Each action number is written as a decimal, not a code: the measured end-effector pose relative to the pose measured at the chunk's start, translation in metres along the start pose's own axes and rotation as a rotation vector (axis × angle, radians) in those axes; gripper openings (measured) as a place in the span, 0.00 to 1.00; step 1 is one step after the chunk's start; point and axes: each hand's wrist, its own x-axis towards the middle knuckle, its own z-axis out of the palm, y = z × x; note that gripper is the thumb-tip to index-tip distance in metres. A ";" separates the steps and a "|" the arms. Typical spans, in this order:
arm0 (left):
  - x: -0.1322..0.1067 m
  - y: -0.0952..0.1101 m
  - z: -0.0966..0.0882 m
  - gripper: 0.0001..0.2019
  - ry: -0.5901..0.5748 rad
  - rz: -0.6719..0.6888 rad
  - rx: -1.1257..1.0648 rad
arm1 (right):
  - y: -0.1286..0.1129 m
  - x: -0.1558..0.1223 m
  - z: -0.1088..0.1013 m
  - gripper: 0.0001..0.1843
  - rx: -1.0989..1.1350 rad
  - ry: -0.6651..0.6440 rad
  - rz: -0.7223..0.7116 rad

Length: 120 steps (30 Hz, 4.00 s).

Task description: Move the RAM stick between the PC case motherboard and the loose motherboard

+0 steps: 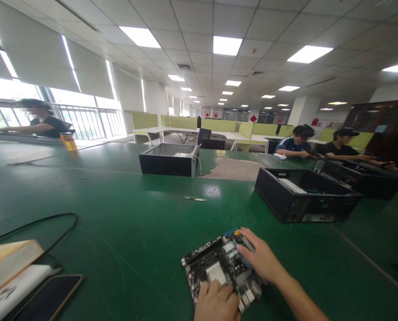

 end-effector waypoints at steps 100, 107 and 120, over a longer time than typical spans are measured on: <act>0.011 -0.063 -0.058 0.37 -0.102 -0.291 -0.334 | -0.017 -0.052 0.039 0.36 -0.287 0.073 0.135; 0.011 -0.064 -0.057 0.35 -0.077 -0.271 -0.331 | -0.018 -0.052 0.038 0.36 -0.247 0.061 0.153; 0.011 0.003 -0.069 0.16 -0.244 0.188 -0.163 | -0.021 -0.052 0.037 0.35 -0.189 0.135 0.145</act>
